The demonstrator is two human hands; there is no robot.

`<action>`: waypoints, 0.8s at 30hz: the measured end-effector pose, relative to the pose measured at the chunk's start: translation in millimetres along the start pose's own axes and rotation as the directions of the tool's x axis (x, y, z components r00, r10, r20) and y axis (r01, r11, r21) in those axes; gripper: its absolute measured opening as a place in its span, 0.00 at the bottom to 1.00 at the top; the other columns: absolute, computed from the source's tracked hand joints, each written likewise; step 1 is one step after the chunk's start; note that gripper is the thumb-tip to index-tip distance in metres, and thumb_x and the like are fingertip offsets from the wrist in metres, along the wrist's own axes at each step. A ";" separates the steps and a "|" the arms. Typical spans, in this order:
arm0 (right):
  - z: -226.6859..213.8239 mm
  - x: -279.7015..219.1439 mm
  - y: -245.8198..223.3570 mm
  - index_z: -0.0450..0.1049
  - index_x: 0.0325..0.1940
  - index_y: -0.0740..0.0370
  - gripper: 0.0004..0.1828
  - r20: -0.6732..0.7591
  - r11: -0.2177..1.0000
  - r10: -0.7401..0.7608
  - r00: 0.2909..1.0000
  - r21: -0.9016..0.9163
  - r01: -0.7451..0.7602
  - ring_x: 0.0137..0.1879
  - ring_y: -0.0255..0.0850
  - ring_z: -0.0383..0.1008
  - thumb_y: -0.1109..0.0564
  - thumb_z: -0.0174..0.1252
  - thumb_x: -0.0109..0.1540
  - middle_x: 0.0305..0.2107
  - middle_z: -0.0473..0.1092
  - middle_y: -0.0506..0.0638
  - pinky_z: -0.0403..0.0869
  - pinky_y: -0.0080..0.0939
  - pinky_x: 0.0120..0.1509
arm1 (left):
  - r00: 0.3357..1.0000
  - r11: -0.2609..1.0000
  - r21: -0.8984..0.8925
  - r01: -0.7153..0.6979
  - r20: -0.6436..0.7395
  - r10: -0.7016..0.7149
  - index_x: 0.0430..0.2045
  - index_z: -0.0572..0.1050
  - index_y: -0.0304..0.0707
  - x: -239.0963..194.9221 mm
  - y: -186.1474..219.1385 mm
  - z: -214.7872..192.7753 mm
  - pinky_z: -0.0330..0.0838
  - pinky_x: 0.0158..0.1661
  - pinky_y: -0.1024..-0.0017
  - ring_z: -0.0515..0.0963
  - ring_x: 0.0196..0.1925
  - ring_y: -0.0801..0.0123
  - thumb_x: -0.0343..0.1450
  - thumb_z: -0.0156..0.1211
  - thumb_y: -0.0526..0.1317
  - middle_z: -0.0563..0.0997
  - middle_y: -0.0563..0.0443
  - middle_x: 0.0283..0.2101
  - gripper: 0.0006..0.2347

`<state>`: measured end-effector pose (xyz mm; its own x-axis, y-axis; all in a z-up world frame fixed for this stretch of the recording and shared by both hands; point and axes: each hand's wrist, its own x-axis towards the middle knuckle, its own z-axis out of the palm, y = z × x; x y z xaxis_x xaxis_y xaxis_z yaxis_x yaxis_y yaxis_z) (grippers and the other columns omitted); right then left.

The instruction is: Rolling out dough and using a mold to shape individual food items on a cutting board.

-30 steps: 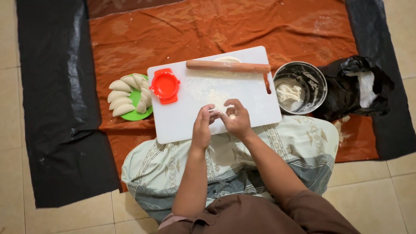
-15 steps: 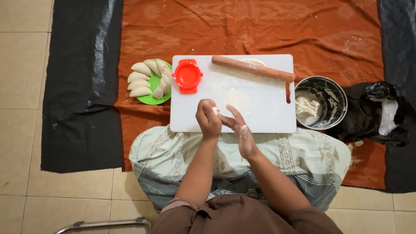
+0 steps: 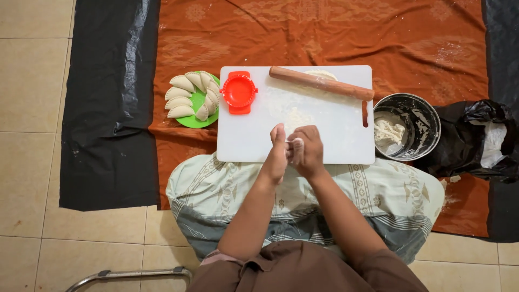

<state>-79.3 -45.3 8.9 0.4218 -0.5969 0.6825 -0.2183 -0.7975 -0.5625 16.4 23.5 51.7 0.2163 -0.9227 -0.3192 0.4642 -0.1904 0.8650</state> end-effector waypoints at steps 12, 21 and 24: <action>-13.2 -9.9 17.6 0.59 0.34 0.55 0.27 0.064 0.573 0.467 0.882 0.738 -0.357 0.12 0.32 0.59 0.35 0.28 0.74 0.09 0.58 0.42 0.57 0.29 0.16 | 0.932 0.810 0.476 -0.342 0.067 0.355 0.59 0.72 0.37 -11.6 13.3 0.6 0.62 0.66 0.51 0.73 0.66 0.45 0.80 0.38 0.53 0.79 0.35 0.57 0.22; 7.0 -21.4 -39.2 0.42 0.79 0.57 0.47 0.184 0.458 0.478 0.859 0.783 -0.422 0.58 0.29 0.72 0.22 0.21 0.69 0.52 0.76 0.50 0.64 0.35 0.71 | 0.641 0.604 0.601 -0.523 -0.190 0.744 0.39 0.74 0.38 41.8 -25.6 -10.2 0.66 0.58 0.60 0.75 0.53 0.54 0.79 0.43 0.42 0.72 0.48 0.42 0.10; -14.0 -21.5 -32.1 0.56 0.75 0.63 0.52 0.289 0.571 0.422 0.859 0.651 -0.500 0.50 0.37 0.77 0.21 0.18 0.66 0.44 0.79 0.56 0.73 0.43 0.61 | 0.645 0.602 0.577 -0.552 -0.163 0.747 0.19 0.73 0.41 24.9 9.7 -11.0 0.70 0.39 0.70 0.73 0.28 0.63 0.77 0.49 0.39 0.66 0.55 0.21 0.14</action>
<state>-93.7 -8.1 18.9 0.5242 -0.8242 0.2141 0.2376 -0.0998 -0.9662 35.7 2.4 47.9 0.6260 -0.6824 0.3775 -0.3355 0.2013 0.9203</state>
